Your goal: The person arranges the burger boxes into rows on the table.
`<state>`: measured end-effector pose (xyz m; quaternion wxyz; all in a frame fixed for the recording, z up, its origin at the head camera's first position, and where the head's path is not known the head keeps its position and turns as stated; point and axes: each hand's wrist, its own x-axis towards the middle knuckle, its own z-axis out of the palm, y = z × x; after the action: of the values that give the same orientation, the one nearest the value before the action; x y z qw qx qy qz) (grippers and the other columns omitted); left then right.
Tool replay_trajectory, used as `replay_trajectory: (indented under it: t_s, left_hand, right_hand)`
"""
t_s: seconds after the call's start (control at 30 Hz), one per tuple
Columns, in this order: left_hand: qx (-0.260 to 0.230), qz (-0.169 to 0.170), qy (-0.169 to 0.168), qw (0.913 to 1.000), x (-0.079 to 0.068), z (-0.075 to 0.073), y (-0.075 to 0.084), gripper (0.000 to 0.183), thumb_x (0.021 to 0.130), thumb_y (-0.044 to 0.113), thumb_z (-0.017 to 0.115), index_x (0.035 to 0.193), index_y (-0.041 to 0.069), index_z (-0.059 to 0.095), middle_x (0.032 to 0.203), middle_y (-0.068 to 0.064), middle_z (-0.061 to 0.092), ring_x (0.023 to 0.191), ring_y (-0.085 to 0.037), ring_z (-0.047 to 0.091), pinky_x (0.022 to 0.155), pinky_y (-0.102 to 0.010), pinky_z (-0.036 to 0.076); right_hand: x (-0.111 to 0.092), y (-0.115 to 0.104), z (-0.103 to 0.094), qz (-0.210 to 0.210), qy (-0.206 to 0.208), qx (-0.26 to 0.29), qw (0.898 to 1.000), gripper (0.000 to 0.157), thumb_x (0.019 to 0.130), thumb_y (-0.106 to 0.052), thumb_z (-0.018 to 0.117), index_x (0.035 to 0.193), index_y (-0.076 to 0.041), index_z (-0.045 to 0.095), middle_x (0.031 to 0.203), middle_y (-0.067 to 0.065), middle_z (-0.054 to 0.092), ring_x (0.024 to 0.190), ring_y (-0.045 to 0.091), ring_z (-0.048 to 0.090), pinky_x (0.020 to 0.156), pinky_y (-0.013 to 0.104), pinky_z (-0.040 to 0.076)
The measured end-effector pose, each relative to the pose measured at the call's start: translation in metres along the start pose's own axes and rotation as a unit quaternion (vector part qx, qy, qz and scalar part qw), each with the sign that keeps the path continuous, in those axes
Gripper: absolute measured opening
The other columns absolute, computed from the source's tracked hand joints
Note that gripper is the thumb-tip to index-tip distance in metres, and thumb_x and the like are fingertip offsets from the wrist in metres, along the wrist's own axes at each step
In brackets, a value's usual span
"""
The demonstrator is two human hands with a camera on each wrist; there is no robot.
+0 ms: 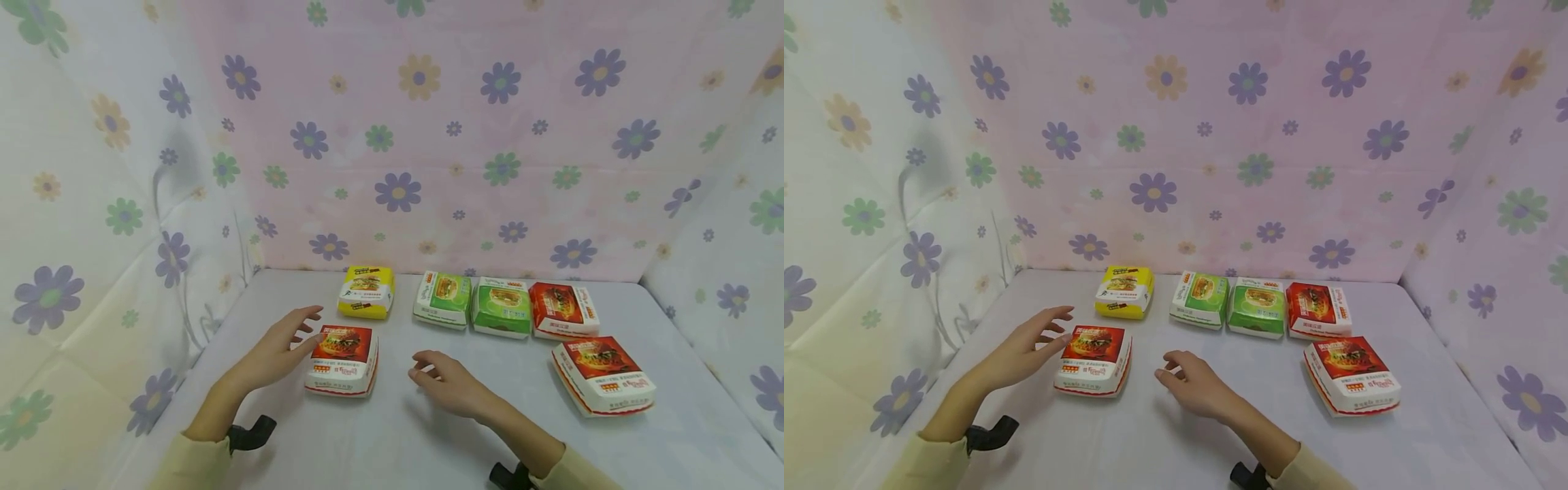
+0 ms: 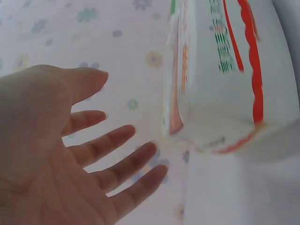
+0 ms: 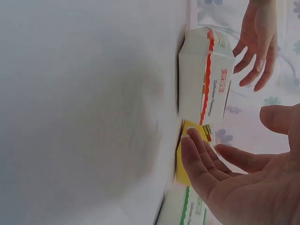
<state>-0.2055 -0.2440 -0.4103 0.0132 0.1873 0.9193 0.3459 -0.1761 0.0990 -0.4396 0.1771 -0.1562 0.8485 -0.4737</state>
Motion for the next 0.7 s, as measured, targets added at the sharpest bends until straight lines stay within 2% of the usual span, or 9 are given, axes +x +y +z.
replay_trajectory:
  t_s: [0.17,0.3,0.5,0.6,0.7]
  left_hand:
    - [-0.001,0.042,0.019,0.9989,0.002,0.007,0.020,0.054,0.103,0.020,0.064,0.152,0.010,0.044,0.142,-0.011,0.055,0.127,-0.034,0.054,0.102,-0.059,0.048]
    - [-0.018,0.058,0.019,0.9980,0.006,0.015,0.042,0.054,0.102,0.021,0.065,0.151,0.012,0.044,0.145,-0.008,0.053,0.130,-0.031,0.052,0.104,-0.059,0.046]
    - [-0.033,0.080,0.012,0.9962,0.024,0.032,0.071,0.056,0.102,0.026,0.066,0.152,0.014,0.044,0.150,-0.006,0.049,0.133,-0.028,0.050,0.109,-0.055,0.043]
    - [-0.039,0.068,0.008,0.9969,0.036,0.042,0.084,0.057,0.102,0.029,0.065,0.153,0.015,0.043,0.152,-0.006,0.047,0.134,-0.027,0.050,0.110,-0.052,0.043]
    - [-0.056,0.040,0.006,0.9976,0.052,0.055,0.095,0.058,0.102,0.030,0.065,0.153,0.017,0.042,0.152,-0.004,0.046,0.134,-0.026,0.051,0.109,-0.049,0.046]
  right_hand:
    - [-0.010,0.005,-0.012,-0.007,0.025,-0.011,1.000,0.051,0.105,-0.036,0.058,0.142,-0.001,0.054,0.131,0.008,0.061,0.116,0.026,0.061,0.093,0.046,0.054]
    - [-0.014,0.010,-0.022,-0.002,0.048,-0.018,0.999,0.050,0.104,-0.034,0.059,0.142,-0.001,0.055,0.128,0.008,0.062,0.116,0.026,0.062,0.093,0.046,0.054]
    - [-0.015,0.019,-0.031,0.030,0.072,0.004,0.997,0.049,0.106,-0.032,0.057,0.142,0.001,0.055,0.129,0.010,0.063,0.111,0.024,0.064,0.091,0.043,0.055]
    - [-0.013,0.023,-0.036,0.049,0.074,0.035,0.995,0.050,0.107,-0.033,0.054,0.143,0.002,0.052,0.132,0.015,0.062,0.108,0.026,0.067,0.090,0.045,0.056]
    - [-0.012,0.026,-0.040,0.070,0.080,0.048,0.993,0.054,0.108,-0.036,0.052,0.145,0.003,0.049,0.133,0.018,0.060,0.107,0.028,0.068,0.091,0.047,0.056]
